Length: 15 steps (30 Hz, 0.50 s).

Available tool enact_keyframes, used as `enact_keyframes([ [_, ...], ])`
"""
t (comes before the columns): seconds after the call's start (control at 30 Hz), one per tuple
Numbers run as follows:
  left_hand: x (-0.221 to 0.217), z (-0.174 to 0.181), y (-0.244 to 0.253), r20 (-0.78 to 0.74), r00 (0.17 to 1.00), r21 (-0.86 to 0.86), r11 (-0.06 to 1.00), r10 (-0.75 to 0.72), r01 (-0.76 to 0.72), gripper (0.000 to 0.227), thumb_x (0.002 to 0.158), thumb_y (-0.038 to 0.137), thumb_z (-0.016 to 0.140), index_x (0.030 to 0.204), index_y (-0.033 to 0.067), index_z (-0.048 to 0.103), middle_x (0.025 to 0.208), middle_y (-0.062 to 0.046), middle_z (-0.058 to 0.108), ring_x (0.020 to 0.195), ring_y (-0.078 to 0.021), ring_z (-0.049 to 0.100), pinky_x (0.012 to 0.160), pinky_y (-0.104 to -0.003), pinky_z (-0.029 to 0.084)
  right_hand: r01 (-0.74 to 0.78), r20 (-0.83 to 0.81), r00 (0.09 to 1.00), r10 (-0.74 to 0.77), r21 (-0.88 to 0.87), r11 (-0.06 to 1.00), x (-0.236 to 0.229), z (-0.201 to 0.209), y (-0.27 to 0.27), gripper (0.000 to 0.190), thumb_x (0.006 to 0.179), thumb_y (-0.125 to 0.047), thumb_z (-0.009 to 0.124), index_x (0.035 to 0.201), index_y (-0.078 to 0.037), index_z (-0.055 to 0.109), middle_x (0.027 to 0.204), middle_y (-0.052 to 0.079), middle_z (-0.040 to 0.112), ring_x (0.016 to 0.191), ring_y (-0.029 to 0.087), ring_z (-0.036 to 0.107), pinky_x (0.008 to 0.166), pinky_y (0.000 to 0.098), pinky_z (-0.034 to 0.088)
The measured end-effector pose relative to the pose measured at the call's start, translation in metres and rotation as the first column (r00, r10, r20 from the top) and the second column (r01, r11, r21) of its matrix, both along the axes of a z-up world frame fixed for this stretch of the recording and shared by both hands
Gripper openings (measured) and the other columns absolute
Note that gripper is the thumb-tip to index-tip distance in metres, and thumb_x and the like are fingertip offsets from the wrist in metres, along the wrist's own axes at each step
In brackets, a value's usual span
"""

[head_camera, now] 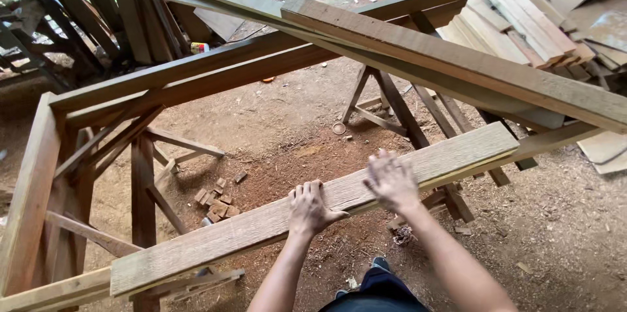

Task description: The person sands a wooden board placed on a workbench using a sanding block by hand.

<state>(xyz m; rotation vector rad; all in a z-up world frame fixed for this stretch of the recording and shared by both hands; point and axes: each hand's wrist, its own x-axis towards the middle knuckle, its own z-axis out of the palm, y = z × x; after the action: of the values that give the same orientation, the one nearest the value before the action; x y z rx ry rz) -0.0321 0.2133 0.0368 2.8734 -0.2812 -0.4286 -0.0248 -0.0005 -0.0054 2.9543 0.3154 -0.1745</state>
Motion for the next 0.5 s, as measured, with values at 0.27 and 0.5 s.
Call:
enact_keyframes([
  [0.27, 0.003, -0.037, 0.008, 0.163, 0.986, -0.007, 0.999, -0.035, 0.037, 0.095, 0.065, 0.077, 0.07, 0.12, 0.0042, 0.045, 0.109, -0.012, 0.056, 0.105, -0.0253, 0.053, 0.1, -0.042, 0.039, -0.024, -0.078, 0.996, 0.049, 0.288, 0.957, -0.005, 0.014, 0.057, 0.09, 0.084, -0.077, 0.014, 0.15, -0.018, 0.001, 0.156, 0.013, -0.014, 0.143, 0.031, -0.016, 0.111, 0.057, -0.009],
  [0.5, 0.003, -0.01, 0.002, -0.01, 1.0, 0.033, 0.999, 0.027, -0.027, 0.103, 0.053, 0.081, 0.072, 0.121, 0.0088, 0.043, 0.114, -0.009, 0.053, 0.11, -0.0232, 0.05, 0.103, -0.039, 0.036, -0.282, -0.054, 0.948, 0.314, 0.315, 0.906, -0.005, -0.022, 0.013, 0.089, 0.086, -0.08, 0.018, 0.151, -0.02, 0.009, 0.158, 0.015, -0.006, 0.145, 0.029, -0.011, 0.115, 0.0503, -0.009],
])
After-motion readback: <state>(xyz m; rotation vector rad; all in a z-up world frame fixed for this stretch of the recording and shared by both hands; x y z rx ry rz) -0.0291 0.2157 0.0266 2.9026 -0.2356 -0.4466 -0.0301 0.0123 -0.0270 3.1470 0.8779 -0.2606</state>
